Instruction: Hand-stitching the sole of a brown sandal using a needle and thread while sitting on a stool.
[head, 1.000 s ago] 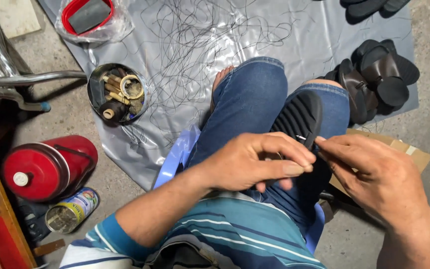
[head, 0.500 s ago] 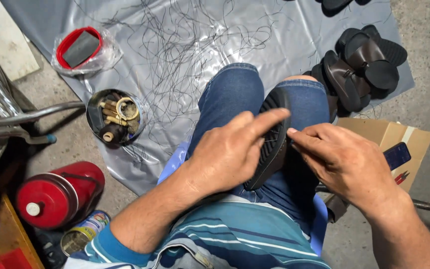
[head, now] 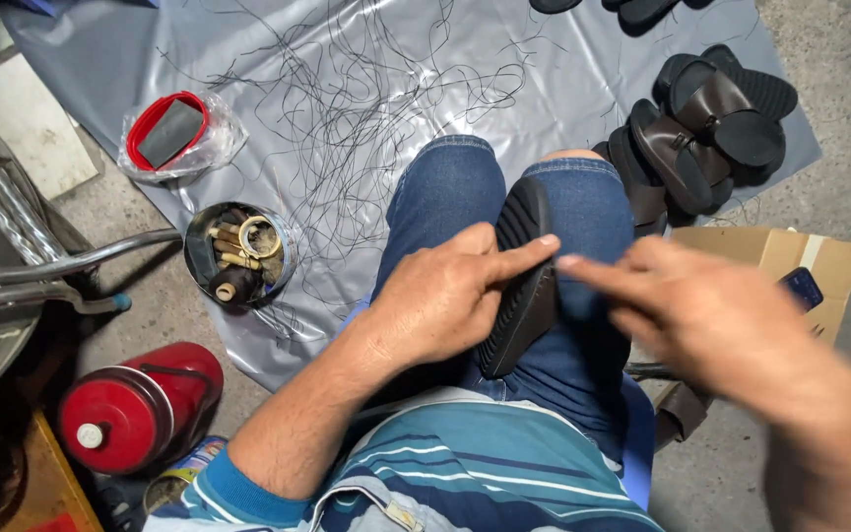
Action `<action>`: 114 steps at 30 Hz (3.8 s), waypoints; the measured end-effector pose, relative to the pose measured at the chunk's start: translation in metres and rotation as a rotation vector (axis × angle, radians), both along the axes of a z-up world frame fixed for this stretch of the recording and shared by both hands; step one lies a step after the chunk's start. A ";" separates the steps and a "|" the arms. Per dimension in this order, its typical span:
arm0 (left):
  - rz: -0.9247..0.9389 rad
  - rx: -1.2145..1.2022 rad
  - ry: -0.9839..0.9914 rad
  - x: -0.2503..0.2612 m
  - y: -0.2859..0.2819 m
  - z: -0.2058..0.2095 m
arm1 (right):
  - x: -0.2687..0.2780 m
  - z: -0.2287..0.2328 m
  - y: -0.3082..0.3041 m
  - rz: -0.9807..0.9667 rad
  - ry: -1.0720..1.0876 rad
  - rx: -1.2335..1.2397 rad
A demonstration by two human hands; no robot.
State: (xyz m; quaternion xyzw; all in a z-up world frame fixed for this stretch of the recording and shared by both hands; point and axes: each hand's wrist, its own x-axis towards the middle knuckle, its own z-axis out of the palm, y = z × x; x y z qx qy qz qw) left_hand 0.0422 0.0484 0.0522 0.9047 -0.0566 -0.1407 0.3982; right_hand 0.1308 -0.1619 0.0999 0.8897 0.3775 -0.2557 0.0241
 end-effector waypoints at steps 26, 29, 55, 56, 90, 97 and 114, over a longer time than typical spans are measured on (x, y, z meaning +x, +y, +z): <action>0.375 -0.430 -0.338 -0.031 -0.027 -0.026 | -0.009 -0.034 0.014 -0.206 0.282 0.812; 0.341 -0.187 -0.389 -0.035 -0.026 -0.023 | -0.020 -0.030 0.018 -0.164 -0.019 0.573; 0.130 -0.400 -0.050 -0.023 0.003 -0.057 | -0.016 -0.077 0.031 -1.043 1.164 1.524; 0.119 -0.395 -0.065 -0.019 0.007 -0.054 | -0.016 -0.077 0.027 -1.031 1.151 1.540; 0.565 -0.316 -0.490 -0.039 -0.043 -0.036 | 0.026 -0.018 0.010 0.170 0.266 0.361; 0.535 -0.279 -0.534 -0.041 -0.049 -0.040 | 0.010 0.001 0.026 0.180 0.018 0.089; 0.548 -0.260 -0.606 -0.043 -0.055 -0.056 | 0.010 -0.023 0.028 0.231 -0.041 0.479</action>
